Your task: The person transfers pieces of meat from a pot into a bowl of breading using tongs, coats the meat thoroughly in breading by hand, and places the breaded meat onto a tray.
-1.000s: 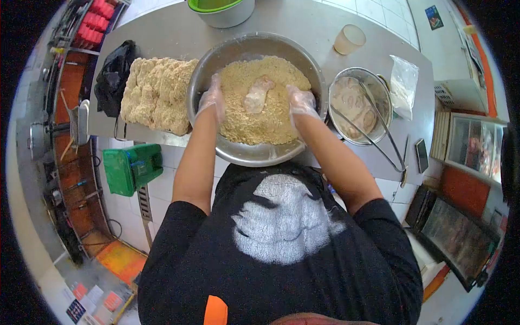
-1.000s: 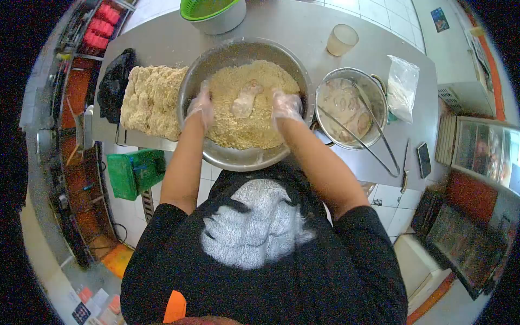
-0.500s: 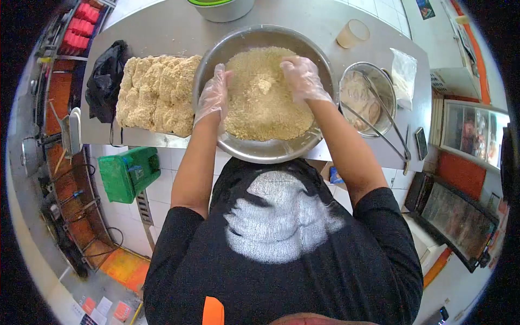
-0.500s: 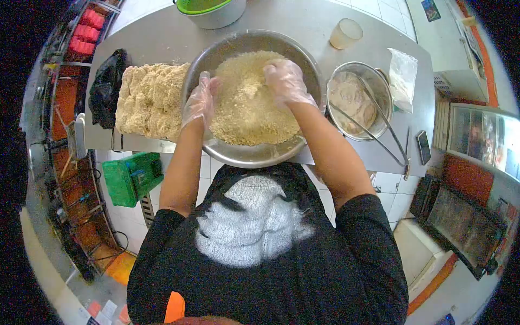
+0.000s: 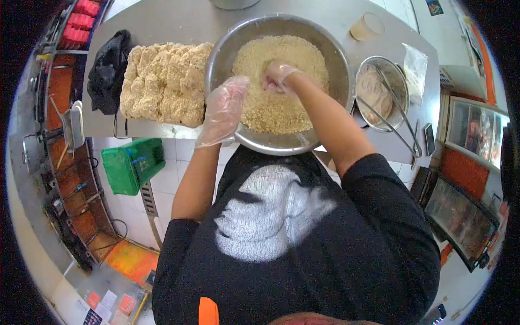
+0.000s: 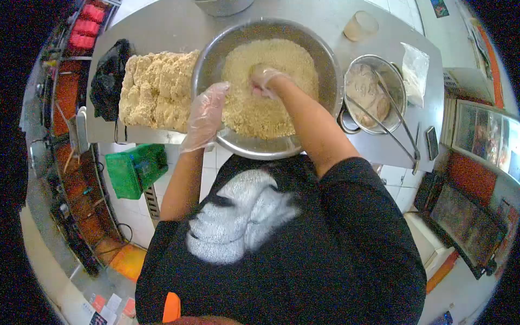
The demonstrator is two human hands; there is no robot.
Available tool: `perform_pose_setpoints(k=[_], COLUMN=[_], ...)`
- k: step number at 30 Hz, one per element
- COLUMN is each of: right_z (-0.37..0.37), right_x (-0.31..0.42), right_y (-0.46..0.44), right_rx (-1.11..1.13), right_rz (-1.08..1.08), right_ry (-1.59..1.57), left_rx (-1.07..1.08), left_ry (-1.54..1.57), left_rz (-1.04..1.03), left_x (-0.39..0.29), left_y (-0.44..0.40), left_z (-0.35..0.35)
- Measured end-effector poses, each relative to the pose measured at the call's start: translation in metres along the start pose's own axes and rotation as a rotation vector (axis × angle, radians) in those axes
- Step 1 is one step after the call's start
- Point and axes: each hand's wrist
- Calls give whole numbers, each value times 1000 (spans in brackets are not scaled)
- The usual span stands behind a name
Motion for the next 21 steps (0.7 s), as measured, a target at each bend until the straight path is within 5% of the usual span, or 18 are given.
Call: perform_pose_setpoints(k=[1, 3, 4, 7, 10, 14, 21], right_z=[-7, -2, 1, -36, -72, -50, -22], right_x=[-10, 12, 24, 7, -22, -17, 10], right_y=[-5, 7, 14, 30, 46, 22, 16], right_rx=[-34, 189, 288, 195, 57, 219, -36], right_rz=[-21, 210, 326, 380, 548, 398, 2], right_ry=[-32, 525, 806, 565, 964, 729, 273], left_rx=[40, 113, 99, 59, 87, 130, 132], left_ry=[-11, -38, -163, -410, -451, -537, -626], left_rz=[48, 134, 20, -214, -245, -335, -369], left_x=[-11, -26, -24, -14, -10, -9, -1], left_y=[6, 15, 17, 17, 27, 29, 33], left_z=[4, 12, 15, 18, 17, 20, 18])
Point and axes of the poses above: each hand's wrist, its own y-axis away from the middle knuckle, its own z-axis out of the back of the hand, x = y × z, and after that the axes turned 13 degrees about z, right-handed
